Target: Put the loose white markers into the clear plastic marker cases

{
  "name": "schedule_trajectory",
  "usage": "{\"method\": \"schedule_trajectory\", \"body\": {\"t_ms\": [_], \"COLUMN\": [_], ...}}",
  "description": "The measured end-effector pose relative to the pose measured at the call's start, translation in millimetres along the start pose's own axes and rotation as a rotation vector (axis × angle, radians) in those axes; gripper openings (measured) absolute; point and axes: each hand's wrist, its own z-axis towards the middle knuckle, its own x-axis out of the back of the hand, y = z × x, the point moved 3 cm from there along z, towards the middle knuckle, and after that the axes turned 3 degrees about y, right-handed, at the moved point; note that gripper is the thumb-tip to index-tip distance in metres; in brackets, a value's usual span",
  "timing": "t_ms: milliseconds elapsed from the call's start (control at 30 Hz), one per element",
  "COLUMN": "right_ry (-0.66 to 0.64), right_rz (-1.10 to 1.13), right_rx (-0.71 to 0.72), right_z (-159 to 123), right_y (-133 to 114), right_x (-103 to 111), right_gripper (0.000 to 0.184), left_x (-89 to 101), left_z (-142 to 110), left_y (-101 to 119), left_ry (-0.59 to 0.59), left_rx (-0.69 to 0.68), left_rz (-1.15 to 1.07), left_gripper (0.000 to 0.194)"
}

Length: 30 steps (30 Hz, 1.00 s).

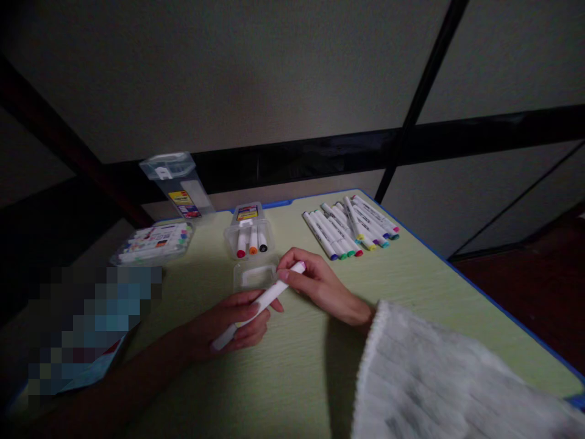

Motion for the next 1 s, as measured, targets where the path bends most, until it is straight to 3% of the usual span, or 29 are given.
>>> {"method": "schedule_trajectory", "body": {"t_ms": [167,467,667,1000], "right_ry": [0.048,-0.058,-0.059,-0.009], "right_rz": [-0.115,-0.009,-0.001,-0.055], "right_rx": [0.004,0.002,0.027,0.002], "right_z": [2.6,-1.7,-2.3,0.7], "right_y": [4.4,-3.6,-3.6,2.4], "right_x": [1.8,-2.9,-1.2,-1.8], "right_gripper": [0.037,0.022,0.020,0.034], "left_x": [1.3,4.2,2.6,3.0], "left_z": [0.6,0.2,0.1,1.8], "left_y": [-1.7,-2.3,-2.1,-2.6], "left_ry": [-0.004,0.003,0.000,0.010], "left_rx": [0.001,0.010,0.016,0.009], "left_rz": [-0.002,0.024,0.031,0.022], "left_gripper": [0.027,0.030,0.032,0.029]}}
